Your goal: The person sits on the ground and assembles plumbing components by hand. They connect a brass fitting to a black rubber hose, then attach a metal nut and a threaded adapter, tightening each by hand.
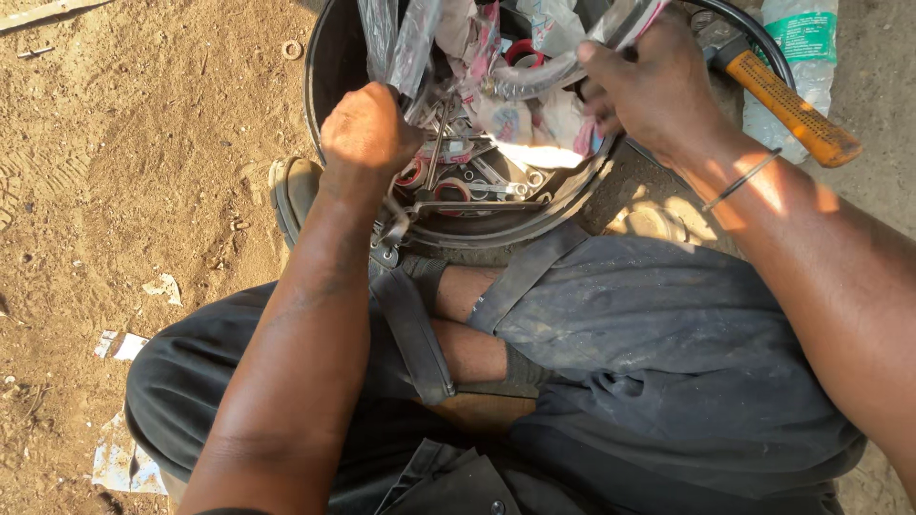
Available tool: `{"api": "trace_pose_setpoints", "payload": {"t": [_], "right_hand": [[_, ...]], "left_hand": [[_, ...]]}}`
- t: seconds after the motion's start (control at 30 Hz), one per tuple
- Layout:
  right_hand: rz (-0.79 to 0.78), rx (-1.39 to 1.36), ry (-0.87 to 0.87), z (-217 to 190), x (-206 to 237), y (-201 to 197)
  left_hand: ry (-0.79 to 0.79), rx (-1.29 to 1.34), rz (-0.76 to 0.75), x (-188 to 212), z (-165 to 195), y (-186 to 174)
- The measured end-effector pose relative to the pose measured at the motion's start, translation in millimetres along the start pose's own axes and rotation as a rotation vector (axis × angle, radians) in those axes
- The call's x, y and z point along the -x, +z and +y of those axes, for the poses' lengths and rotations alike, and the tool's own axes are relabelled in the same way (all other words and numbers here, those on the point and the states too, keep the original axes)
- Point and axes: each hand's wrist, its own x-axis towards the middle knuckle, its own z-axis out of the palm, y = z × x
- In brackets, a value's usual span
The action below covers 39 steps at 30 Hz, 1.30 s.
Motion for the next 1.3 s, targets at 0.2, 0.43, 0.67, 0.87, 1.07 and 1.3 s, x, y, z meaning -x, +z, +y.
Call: {"api": "trace_pose_setpoints", "payload": {"t": [0.2,0.43,0.67,0.87,1.07,1.3], "right_hand": [[-0.041,0.159,0.443,4.7,3.0,-12.9],[-0.214,-0.267,0.608,1.3,4.4,-21.9],[-0.386,-0.097,0.365,11.7,-5.3,1.8],[-0.416,-0.072,0.353,11.4,-2.8,13.9],[-0.386,0.053,0.331,-4.3,0.5,22.7],[-0.409,0.214,0.254,-9.8,3.0,17.6]], "left_hand": [[0.388,-0.045,-0.066,-9.1,31.1,28.0],[0.482,-0.272,-0.409,-19.6,45.9,62.9],[0.504,-0.285,-0.389,-25.0,36.4,49.2],[0.291,-0.085,-0.322,-22.2,29.8,40.6],[0.432,-0.326,-0.478,-19.4,45.0,61.9],[0.243,-0.158,-0.513,-36.2,50.8,37.4]]}}
